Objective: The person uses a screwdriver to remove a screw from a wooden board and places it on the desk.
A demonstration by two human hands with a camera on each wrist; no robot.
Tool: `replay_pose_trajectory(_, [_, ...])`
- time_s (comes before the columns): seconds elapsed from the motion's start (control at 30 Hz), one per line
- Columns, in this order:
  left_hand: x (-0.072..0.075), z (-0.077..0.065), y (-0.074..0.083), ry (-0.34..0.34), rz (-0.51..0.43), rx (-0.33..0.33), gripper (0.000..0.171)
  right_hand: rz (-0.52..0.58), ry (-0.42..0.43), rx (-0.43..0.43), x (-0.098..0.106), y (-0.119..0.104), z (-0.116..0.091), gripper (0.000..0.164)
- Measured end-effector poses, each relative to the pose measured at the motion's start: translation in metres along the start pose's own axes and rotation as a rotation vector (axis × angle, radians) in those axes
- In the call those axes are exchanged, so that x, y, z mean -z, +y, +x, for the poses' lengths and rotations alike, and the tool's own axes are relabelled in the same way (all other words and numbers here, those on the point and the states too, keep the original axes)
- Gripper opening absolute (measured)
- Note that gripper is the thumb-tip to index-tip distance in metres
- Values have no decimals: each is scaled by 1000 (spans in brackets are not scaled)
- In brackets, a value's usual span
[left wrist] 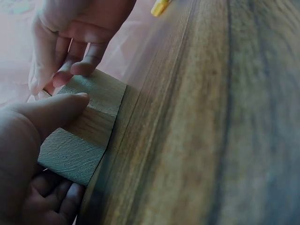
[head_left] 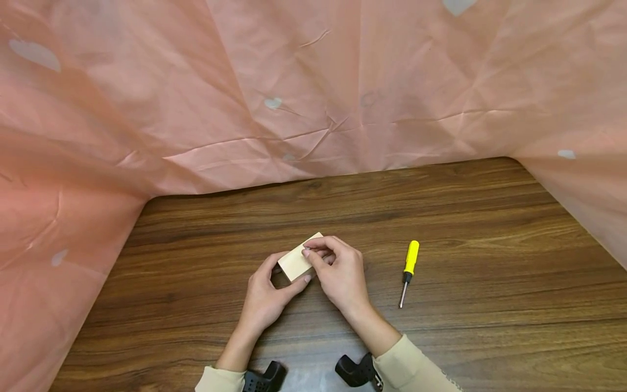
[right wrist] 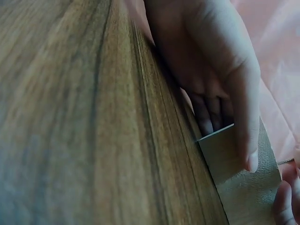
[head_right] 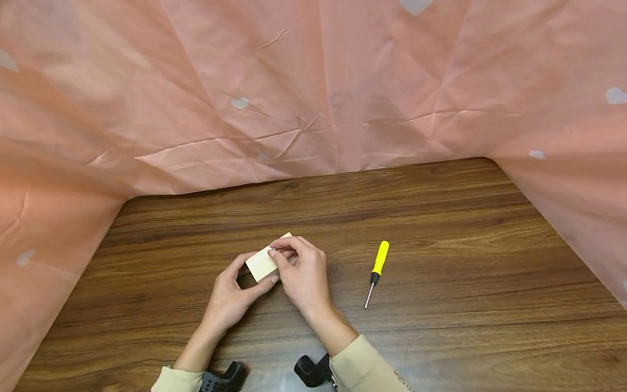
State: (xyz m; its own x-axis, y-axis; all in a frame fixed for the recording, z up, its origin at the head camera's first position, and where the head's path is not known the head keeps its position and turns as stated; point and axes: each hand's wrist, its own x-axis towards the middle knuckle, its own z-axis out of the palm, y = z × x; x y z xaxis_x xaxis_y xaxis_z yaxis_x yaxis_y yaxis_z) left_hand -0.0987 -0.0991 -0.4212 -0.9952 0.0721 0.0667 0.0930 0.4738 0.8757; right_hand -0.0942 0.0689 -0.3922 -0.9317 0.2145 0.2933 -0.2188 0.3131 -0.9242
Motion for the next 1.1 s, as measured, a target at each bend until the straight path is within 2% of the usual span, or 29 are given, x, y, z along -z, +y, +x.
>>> replay_pose_trajectory(0.17, [-2,1,1,-2,2,-13,53,1,35,52,10,-3,2,9])
replay_pose_trajectory(0.27, [-2,1,1,-7,-2,-14,54,-40,59,43,23,-3,6,10])
replay_pose_trajectory(0.4, [2,2,1,0,-7,-9,55,-164,62,-66,40,4,9,10])
replay_pose_trajectory(0.53, [6,3,-1,12,0,-4,54,-298,8,-187,49,16,11,11])
replay_pose_trajectory(0.67, [8,4,-2,24,0,1,53,-407,-40,-194,48,25,12,10])
replay_pose_trajectory(0.8, [7,4,-4,23,-2,3,52,-485,-36,-170,45,30,11,9])
replay_pose_trajectory(1.1, [7,-2,-11,27,-3,17,54,-531,-24,-132,37,36,3,8])
